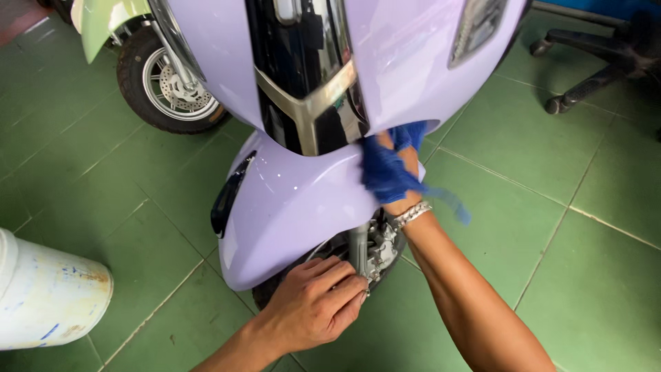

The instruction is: The person wipes the front body and headlight of a scooter with a cloth, peels blue protective film from the front panel, and continues wiping the front wheel and fork.

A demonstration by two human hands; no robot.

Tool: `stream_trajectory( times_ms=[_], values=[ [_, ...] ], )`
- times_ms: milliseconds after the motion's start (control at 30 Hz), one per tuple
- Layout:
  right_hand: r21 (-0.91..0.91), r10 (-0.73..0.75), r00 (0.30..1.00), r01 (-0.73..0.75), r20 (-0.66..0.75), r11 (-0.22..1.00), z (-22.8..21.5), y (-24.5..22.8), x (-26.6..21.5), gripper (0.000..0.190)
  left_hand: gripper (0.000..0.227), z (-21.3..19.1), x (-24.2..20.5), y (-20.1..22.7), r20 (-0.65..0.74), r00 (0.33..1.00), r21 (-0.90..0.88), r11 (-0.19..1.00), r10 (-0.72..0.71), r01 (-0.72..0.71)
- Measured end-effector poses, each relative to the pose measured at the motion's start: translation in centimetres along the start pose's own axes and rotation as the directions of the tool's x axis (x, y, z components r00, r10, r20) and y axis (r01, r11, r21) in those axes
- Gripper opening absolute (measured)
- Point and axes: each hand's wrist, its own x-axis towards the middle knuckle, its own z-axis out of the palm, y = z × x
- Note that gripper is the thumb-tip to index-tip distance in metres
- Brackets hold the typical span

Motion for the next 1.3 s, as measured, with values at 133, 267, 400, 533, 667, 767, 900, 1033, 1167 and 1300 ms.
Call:
stream_trajectory(
  times_ms=[133,267,400,533,667,767,900,1033,1167,1300],
  values=[
    [-0.567,-0.713,0.637,0.717,0.294,0.406,3.6,-6.0,-6.8,0.028,0.012,0.2,-1.0,-0.6,-0.035,0.995,-0.062,0.994,-0.088,0.086],
    [-0.31,-0.568,0.492,0.867,0.66,0.39,2.7,-8.0,-10.1,0.056,0.015,1.2,-2.8,-2.5,0.263,0.932,-0.122,0.95,-0.248,0.288],
    [-0.386,-0.622,0.416,0.902,0.663,0.192,1.2,-7.4,-7.0,0.062,0.019,3.0,-3.5,-3.1,0.226,0.974,-0.13,0.991,-0.002,0.032],
    [-0.672,-0.257,0.848,0.525,0.463,0.522,-0.9,-5.4,-3.1,0.055,0.02,3.6,-3.6,-3.5,0.255,0.967,-0.163,0.984,-0.023,0.066],
    [-0.396,-0.665,0.686,0.722,0.296,0.568,-1.7,-2.1,-3.6,0.065,0.021,4.1,-2.8,-3.4,0.323,0.945,-0.203,0.972,-0.046,0.117],
    [-0.47,-0.107,0.989,0.144,0.105,0.871,-2.4,2.2,-0.1,0.065,0.02,3.9,-2.5,-3.2,0.307,0.951,-0.219,0.971,-0.025,0.096],
    [-0.15,0.017,0.917,0.047,0.399,0.988,-5.8,9.9,11.7,0.045,0.018,4.0,-2.6,-2.2,0.361,0.928,-0.255,0.948,-0.092,0.193],
    [-0.016,-0.02,0.796,0.037,0.604,0.999,-9.2,16.2,16.8,0.032,0.021,4.2,-2.4,-1.0,0.451,0.883,-0.17,0.959,-0.13,0.228],
    [-0.189,-0.14,0.86,0.262,0.491,0.946,-13.1,18.6,13.4,0.023,0.024,4.2,-3.5,-0.7,0.432,0.895,-0.175,0.963,-0.111,0.204],
    [-0.153,-0.115,0.984,0.136,0.137,0.979,-12.1,17.3,4.8,0.02,0.029,4.8,-3.8,-1.6,0.544,0.818,-0.142,0.94,-0.187,0.31]
  ],
)
